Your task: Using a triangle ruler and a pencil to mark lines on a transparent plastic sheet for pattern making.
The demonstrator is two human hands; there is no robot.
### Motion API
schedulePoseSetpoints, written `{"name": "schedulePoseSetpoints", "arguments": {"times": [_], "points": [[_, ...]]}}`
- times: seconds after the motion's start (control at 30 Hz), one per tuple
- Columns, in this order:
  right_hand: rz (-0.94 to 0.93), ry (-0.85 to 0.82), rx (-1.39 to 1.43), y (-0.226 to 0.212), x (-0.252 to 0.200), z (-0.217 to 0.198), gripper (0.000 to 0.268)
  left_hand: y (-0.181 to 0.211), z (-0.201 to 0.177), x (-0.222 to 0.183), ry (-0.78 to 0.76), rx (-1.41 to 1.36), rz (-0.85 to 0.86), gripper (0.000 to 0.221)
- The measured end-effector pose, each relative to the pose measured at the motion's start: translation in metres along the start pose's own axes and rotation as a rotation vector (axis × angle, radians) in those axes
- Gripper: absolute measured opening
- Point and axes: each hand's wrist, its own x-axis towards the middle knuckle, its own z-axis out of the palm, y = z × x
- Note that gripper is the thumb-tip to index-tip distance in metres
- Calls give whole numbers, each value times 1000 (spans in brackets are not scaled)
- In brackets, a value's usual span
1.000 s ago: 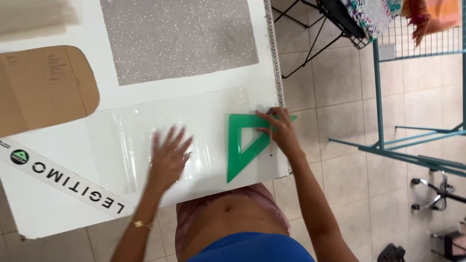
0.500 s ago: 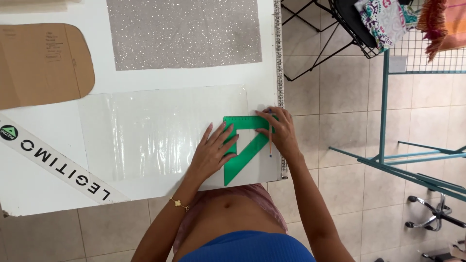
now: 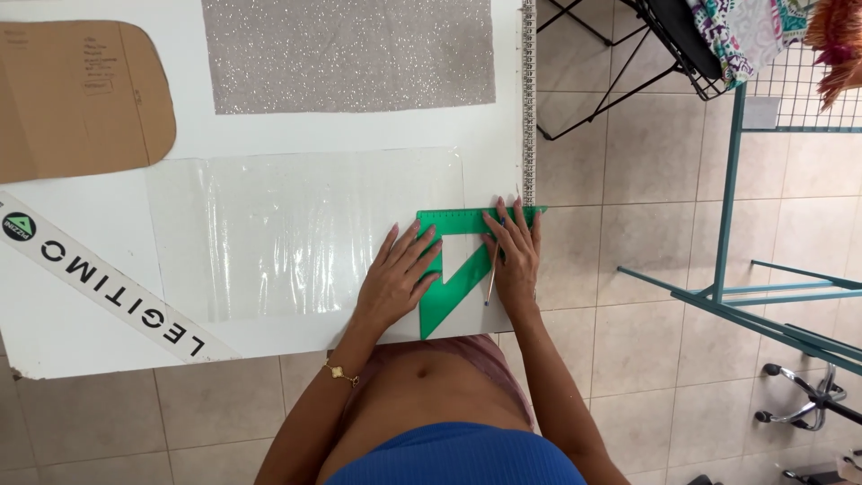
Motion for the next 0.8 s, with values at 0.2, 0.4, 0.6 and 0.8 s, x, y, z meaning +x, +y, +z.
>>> {"name": "schedulePoseSetpoints", "arguments": {"times": [0.2,0.4,0.6,0.8], "points": [[2,2,4,-2,1,0,35,-2,6,-3,42,2,9,52],[24,-22,18,-3,3,-1,34,-3,7,-3,60,12,7,49],[38,-37,18,-8,6,-5,34,-3,7,-4,56,13,1,50],[43,-48,16,-11,7,-6,34,-5,8,-4,47,3,4,53]]}}
